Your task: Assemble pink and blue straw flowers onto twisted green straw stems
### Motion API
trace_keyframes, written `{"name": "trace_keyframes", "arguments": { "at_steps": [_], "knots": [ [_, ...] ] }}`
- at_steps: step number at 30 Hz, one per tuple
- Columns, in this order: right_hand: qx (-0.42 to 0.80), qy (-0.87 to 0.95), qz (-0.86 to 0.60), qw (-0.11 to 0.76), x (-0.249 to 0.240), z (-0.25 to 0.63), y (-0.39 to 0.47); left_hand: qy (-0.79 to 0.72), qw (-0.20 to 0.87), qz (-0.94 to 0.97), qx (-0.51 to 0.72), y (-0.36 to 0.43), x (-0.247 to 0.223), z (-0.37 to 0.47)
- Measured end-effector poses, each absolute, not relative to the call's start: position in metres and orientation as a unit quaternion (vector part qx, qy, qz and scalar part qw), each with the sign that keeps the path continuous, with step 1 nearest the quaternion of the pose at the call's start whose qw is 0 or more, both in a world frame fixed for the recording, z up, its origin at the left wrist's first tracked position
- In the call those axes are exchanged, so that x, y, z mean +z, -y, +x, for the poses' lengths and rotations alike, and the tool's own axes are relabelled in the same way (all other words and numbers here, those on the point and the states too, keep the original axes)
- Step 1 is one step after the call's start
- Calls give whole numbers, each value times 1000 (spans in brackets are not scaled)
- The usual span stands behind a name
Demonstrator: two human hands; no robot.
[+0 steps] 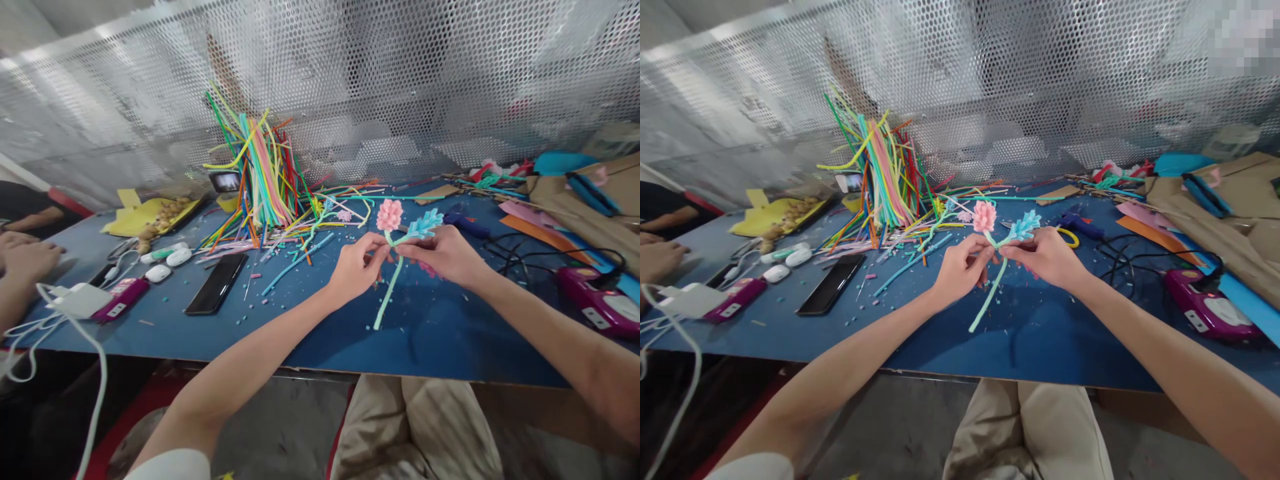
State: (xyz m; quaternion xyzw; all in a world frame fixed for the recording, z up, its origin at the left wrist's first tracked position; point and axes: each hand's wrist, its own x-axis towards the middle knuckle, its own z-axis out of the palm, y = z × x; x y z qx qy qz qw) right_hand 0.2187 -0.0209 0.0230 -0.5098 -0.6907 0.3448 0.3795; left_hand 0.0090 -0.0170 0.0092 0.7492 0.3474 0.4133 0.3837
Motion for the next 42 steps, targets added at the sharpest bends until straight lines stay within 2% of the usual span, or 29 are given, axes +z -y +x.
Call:
{"name": "trace_keyframes", "arguments": {
  "at_steps": [6,10,17,25,35,42],
  "knots": [
    [272,723,-500,392,28,212,29,-358,416,726,415,20,12,11],
    [251,715,-506,411,25,210,30,-352,400,738,414,20,12,11],
    [306,672,-525,422,22,209,29,-343,345,764,423,17,12,9],
    [358,640,-505,455,23,207,31,-341,329,766,434,17,11,10],
    [434,565,-471,521,22,212,18,-358,387,716,457,12,9,7],
    [304,569,-503,575,20,255,-15,-359,442,679,462,0,6,0]
  ]
}}
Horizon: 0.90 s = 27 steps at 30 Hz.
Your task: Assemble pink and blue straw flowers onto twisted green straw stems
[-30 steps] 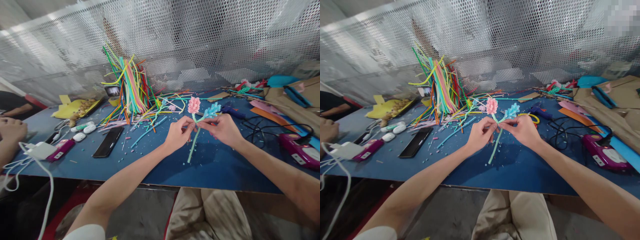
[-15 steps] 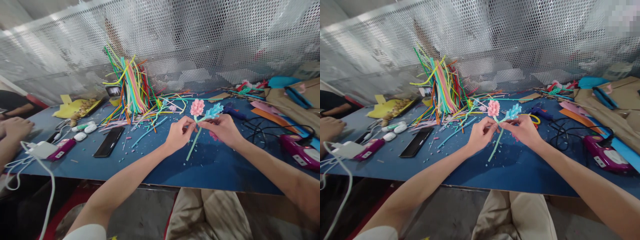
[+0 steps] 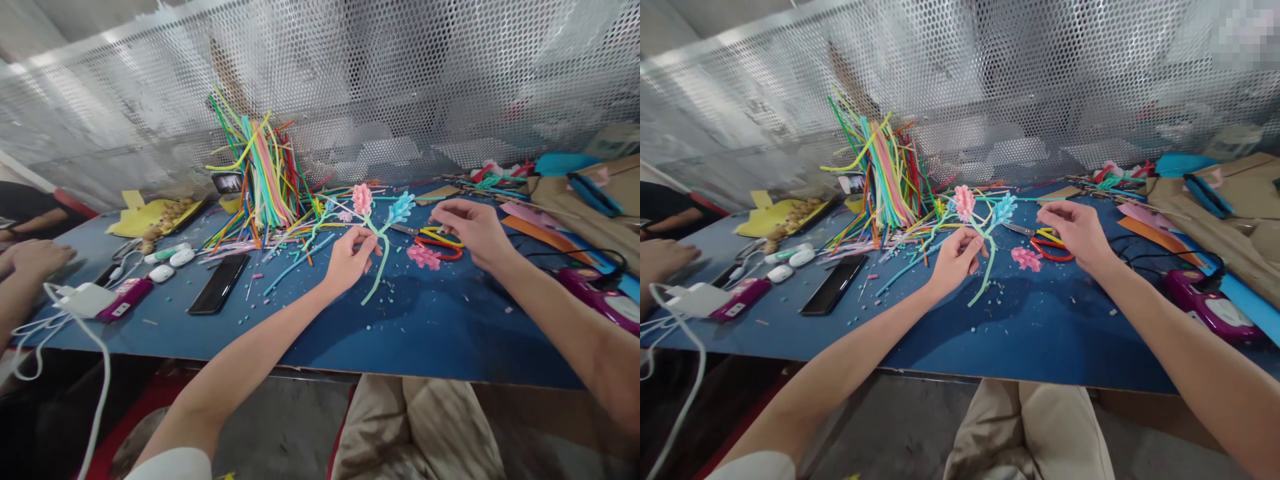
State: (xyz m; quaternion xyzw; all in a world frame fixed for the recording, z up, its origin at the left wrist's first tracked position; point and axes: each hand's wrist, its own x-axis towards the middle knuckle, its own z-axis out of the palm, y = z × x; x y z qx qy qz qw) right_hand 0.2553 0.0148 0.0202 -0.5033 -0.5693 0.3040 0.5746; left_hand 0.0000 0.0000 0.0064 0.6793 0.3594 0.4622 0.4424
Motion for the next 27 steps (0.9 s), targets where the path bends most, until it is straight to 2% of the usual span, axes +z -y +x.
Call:
{"name": "trace_keyframes", "arguments": {
  "at_steps": [3,10,16,27],
  "knots": [
    [215,600,-525,564,15,271,-26,-361,454,673,459,-1,6,-1],
    [40,675,-591,440,9,279,-28,-368,513,646,428,-2,0,0],
    [53,688,-604,399,5,276,-29,-371,549,614,429,-6,-4,1],
    [66,702,-574,418,3,269,-25,-383,561,593,433,-7,-5,0]
  ]
}}
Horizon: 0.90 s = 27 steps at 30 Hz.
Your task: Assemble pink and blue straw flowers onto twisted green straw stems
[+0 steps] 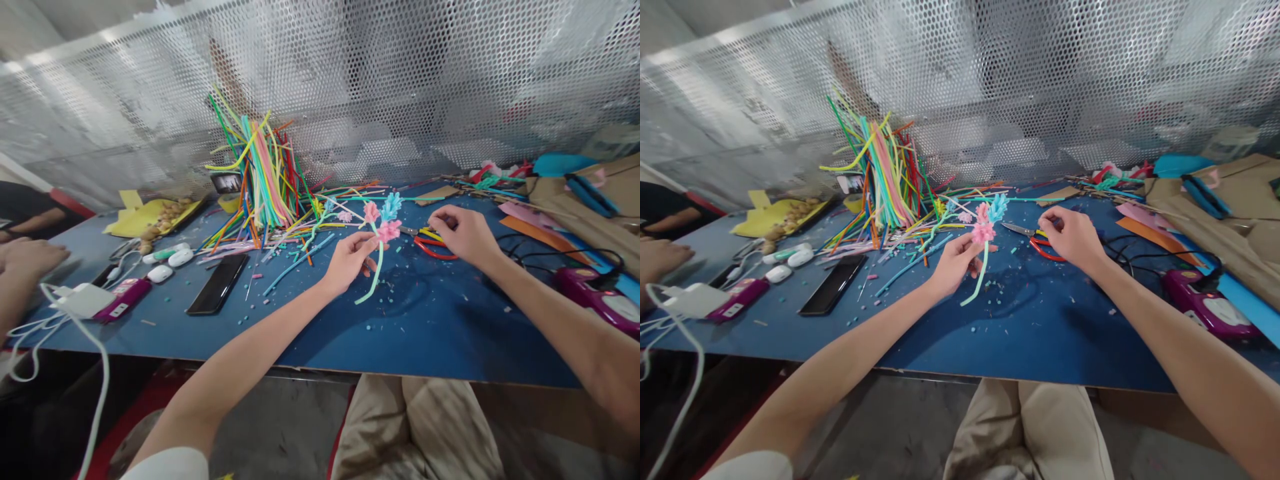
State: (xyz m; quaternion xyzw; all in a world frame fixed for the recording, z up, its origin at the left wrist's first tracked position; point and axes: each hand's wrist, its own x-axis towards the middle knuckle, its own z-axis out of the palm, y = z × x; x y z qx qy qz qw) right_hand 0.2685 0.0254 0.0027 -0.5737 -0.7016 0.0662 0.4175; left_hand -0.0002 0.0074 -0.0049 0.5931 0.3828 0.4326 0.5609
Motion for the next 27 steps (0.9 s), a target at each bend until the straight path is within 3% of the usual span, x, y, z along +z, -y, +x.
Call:
{"name": "trace_keyframes", "arguments": {
  "at_steps": [17,27],
  "knots": [
    [94,732,-543,401,8,261,-18,-367,544,640,399,2,-1,1],
    [51,679,-528,508,22,254,0,-452,327,763,326,-16,-11,-11]
  ]
}}
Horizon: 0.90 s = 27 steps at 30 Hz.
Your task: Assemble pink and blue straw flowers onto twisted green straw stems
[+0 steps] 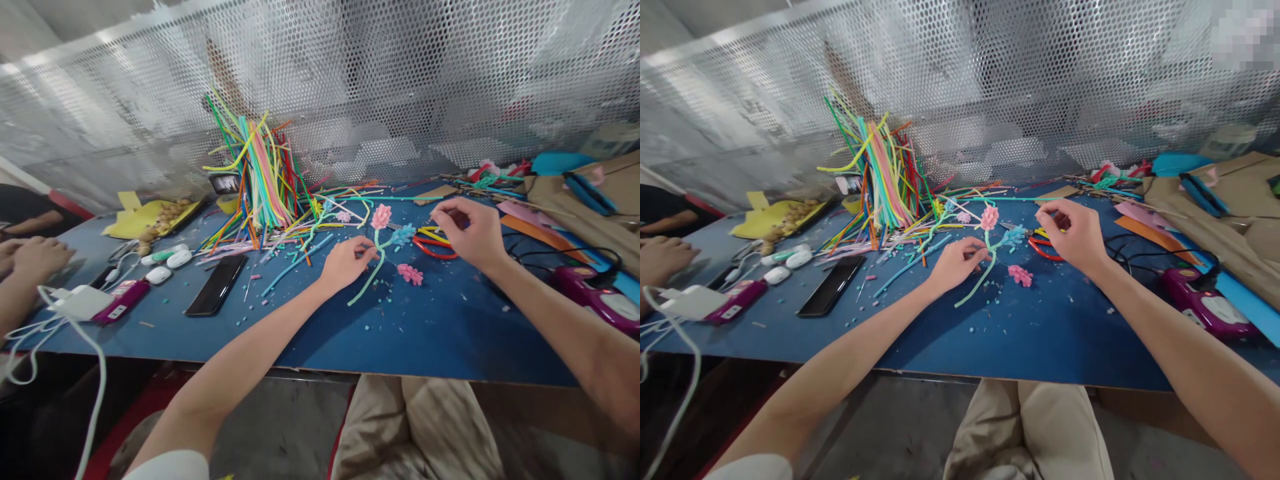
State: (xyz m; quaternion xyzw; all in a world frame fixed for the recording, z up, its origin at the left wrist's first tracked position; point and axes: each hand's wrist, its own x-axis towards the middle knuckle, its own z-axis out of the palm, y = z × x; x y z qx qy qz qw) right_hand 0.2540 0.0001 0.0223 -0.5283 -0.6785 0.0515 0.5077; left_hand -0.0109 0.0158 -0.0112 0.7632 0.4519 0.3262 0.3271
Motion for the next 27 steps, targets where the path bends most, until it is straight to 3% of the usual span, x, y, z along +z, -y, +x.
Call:
{"name": "trace_keyframes", "arguments": {
  "at_steps": [7,14,20,27],
  "knots": [
    [61,768,-433,469,23,240,18,-493,219,800,264,-23,-15,-16],
    [123,812,-316,475,22,229,26,-486,-11,825,287,-13,4,-17],
    [120,837,-279,456,20,221,30,-375,-40,829,412,3,17,-10],
    [135,840,-280,445,16,220,29,-291,-87,833,463,9,17,-11]
  ]
}}
